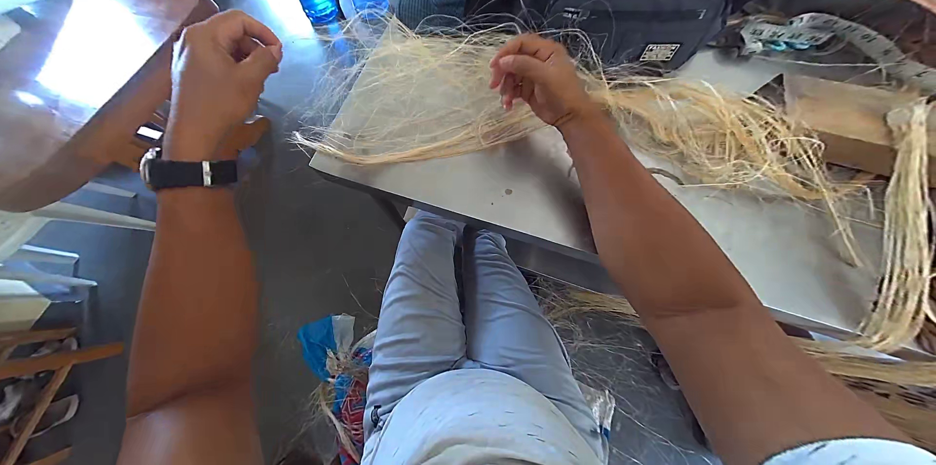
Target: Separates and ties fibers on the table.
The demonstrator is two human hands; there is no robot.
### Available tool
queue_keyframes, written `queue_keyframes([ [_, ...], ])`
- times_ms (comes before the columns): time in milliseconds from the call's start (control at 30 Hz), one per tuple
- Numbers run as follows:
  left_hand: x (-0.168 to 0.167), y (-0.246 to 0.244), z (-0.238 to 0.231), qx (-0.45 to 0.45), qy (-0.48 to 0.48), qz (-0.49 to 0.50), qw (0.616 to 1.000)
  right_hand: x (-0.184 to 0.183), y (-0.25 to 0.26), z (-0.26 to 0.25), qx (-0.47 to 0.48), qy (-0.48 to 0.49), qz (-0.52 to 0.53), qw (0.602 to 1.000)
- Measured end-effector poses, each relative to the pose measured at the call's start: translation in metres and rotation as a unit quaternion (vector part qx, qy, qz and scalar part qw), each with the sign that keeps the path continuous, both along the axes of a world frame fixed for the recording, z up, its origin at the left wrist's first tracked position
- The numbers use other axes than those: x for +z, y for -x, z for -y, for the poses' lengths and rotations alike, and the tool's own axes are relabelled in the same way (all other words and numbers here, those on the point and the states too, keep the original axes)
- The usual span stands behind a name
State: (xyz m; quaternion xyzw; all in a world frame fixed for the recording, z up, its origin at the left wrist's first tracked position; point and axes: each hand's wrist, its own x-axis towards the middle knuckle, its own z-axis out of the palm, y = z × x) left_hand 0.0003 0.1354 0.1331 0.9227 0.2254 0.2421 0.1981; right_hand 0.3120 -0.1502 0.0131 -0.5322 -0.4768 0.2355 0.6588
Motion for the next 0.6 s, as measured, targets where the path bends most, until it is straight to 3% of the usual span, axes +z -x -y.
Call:
queue_keyframes([
  [167,-0.027,0.017,0.040,-0.105,0.037,0.022,0.994,0.017,0.020,-0.004,-0.016,-0.082,0.029,0.996],
  [300,-0.068,0.025,0.085,-0.172,0.050,0.003,0.984,0.008,0.053,-0.020,-0.049,0.002,0.160,0.986],
  [400,-0.095,0.033,0.123,-0.215,0.088,-0.008,0.973,0.003,0.075,-0.030,-0.017,0.039,0.240,0.970],
  [600,-0.133,0.036,0.148,-0.291,0.185,-0.042,0.938,-0.014,0.090,-0.039,-0.014,0.111,0.375,0.920],
])
